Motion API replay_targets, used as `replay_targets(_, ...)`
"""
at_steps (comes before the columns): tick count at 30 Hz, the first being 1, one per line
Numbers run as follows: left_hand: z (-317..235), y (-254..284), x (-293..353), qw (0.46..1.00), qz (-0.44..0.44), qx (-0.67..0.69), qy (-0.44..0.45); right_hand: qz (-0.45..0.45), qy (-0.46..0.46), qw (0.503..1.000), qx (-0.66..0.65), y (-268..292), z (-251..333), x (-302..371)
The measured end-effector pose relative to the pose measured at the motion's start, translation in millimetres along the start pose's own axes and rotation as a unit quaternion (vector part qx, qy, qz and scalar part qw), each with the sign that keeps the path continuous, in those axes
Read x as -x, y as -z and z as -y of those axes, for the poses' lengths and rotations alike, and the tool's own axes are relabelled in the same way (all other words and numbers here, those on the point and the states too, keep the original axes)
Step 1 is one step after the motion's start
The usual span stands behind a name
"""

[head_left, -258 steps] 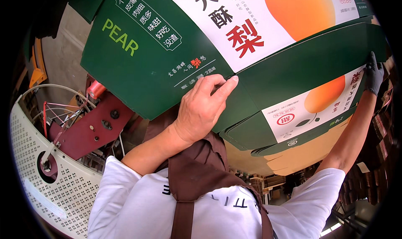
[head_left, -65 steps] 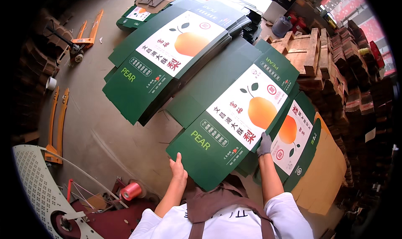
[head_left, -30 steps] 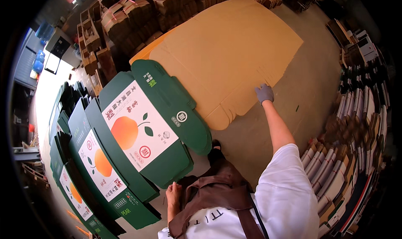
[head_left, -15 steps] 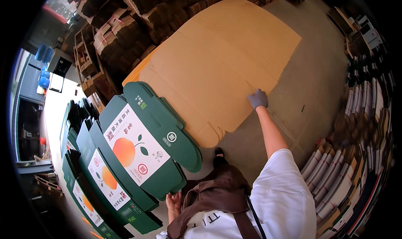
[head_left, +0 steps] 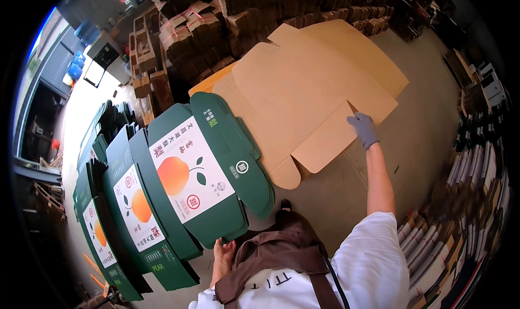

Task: The person folds flat green cardboard sheets into pear-branded boxes, inserts brown cardboard inserts, and stacks the finished units. The person repeats this sequence multiple times, handling each box one at a time and placing completed boxes into a growing stack.

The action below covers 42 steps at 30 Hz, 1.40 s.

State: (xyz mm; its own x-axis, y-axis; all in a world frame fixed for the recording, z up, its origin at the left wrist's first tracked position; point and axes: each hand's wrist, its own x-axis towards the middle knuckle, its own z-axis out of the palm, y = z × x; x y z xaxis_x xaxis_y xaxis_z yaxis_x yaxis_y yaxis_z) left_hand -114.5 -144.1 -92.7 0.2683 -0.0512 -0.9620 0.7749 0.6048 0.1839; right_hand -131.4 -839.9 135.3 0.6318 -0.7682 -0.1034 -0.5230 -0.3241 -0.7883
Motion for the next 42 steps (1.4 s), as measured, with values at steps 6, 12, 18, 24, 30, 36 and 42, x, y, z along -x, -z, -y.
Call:
replay_targets(6,1,-30,28,0.997,0.009,-0.068,0.034,-0.079,0.206,0.975,0.014,38,243,117)
replay_targets(12,-62,-21,105,0.945,0.212,-0.248,0.027,-0.027,0.457,0.874,0.162,-44,391,246)
replay_targets(18,-198,-50,213,0.909,0.326,-0.105,-0.236,0.033,0.584,0.752,0.302,-247,358,326)
replay_targets(24,-246,-34,181,0.938,0.249,-0.115,-0.213,0.115,0.55,0.743,0.363,-371,255,377)
replay_targets(30,-196,7,133,0.947,0.093,-0.183,-0.248,0.559,0.272,0.709,0.334,-404,278,333)
replay_targets(36,-155,12,156,0.965,0.078,-0.12,-0.222,0.455,0.149,0.87,0.119,-565,311,133)
replay_targets(42,-141,8,172,0.954,0.072,-0.127,-0.263,0.31,0.203,0.912,0.176,-684,358,48)
